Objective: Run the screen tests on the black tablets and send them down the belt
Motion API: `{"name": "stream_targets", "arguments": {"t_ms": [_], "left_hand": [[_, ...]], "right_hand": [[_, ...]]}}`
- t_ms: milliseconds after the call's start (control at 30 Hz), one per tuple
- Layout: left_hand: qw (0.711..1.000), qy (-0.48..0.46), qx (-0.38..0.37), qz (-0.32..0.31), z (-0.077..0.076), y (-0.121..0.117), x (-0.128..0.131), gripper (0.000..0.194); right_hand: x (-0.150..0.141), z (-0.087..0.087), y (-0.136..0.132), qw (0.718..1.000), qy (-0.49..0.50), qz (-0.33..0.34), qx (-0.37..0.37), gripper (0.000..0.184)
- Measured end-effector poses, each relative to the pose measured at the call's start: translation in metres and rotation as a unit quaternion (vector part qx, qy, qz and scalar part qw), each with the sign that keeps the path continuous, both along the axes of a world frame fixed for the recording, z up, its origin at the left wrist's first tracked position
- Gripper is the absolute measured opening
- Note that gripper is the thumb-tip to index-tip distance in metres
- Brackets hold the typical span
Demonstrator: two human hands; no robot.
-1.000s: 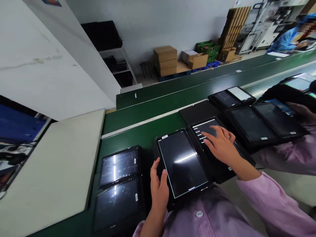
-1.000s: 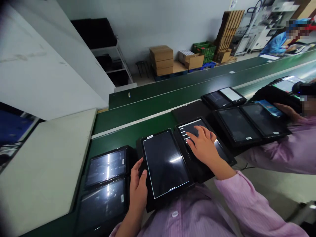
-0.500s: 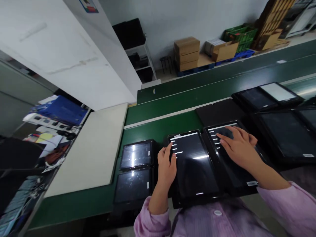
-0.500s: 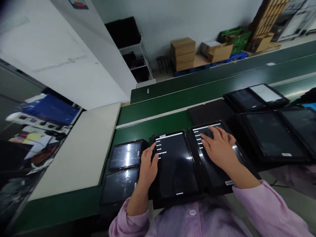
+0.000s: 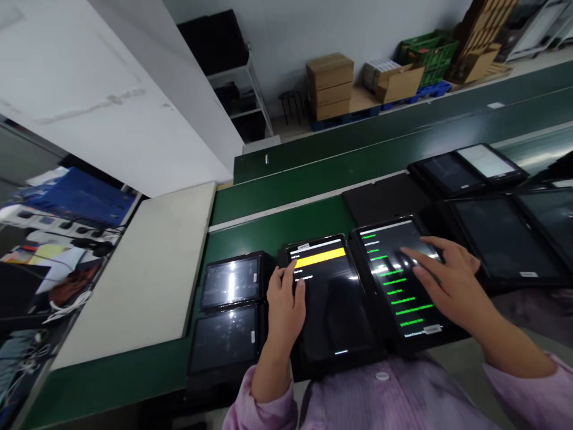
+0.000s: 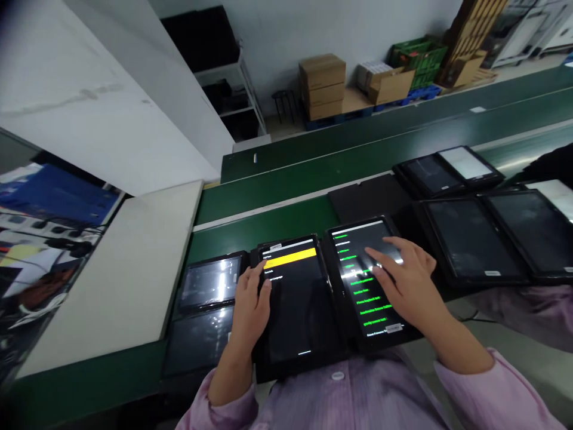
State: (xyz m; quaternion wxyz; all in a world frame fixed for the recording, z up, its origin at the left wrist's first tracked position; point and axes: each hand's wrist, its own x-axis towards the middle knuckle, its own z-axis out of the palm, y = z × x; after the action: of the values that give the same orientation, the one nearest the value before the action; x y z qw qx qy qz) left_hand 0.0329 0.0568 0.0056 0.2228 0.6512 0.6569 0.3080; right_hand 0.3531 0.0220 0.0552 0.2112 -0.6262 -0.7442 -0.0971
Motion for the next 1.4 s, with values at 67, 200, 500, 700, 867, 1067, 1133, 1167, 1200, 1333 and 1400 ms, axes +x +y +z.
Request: {"name": "stream_targets", "arguments": {"t_ms": [67,200,500,700,867,1067,1133,1167,1200,1333,1400], "left_hand": [[1.0,-0.019,-0.012,0.009,0.0,-0.004,-0.003,0.043],[0.998,-0.042,-0.024,0.039,0.0,-0.013,-0.006,0.037],[0.999,-0.034,-0.016,-0.007,-0.004,-0.024,-0.008,0.035],[0.999,-0.002,-0.006,-0.037,-0.005,-0.028,-0.005,0.04],[0.999,0.014,-0.007,-0.046,-0.004,-0.029,-0.002,0.042],[0.998,0.028,0.006,-0.047,-0.005,-0.029,0.0,0.044],[0.998,0.028,0.006,-0.049,-0.006,-0.03,-0.001,0.043],[0.998,0.028,0.005,-0.049,-0.006,-0.03,-0.001,0.043],[0.998,0.029,0.003,-0.048,-0.005,-0.031,-0.001,0.043],[0.999,0.032,-0.008,-0.042,-0.005,-0.028,-0.001,0.042],[0.999,0.028,-0.004,-0.046,-0.006,-0.025,-0.001,0.042]], "right_hand": [[-0.002,-0.002,0.001,0.999,-0.022,0.028,-0.005,0.045],[-0.011,-0.003,0.007,0.996,-0.064,0.052,-0.018,0.044],[-0.02,-0.009,0.015,0.995,-0.073,0.069,-0.017,0.046],[0.0,0.001,0.011,0.999,-0.018,0.033,0.015,0.051],[0.042,0.002,0.004,1.0,0.016,0.001,-0.003,0.049],[0.066,0.001,-0.011,1.0,0.014,0.005,0.011,0.051],[0.064,0.004,-0.017,1.0,-0.002,-0.013,0.009,0.054],[0.063,0.005,-0.02,1.0,-0.004,-0.021,0.004,0.054],[0.063,0.005,-0.022,1.0,-0.002,-0.025,-0.001,0.054],[0.07,0.001,-0.026,0.999,0.019,-0.03,-0.022,0.045],[0.074,-0.006,-0.025,0.999,0.031,-0.033,-0.02,0.04]]}}
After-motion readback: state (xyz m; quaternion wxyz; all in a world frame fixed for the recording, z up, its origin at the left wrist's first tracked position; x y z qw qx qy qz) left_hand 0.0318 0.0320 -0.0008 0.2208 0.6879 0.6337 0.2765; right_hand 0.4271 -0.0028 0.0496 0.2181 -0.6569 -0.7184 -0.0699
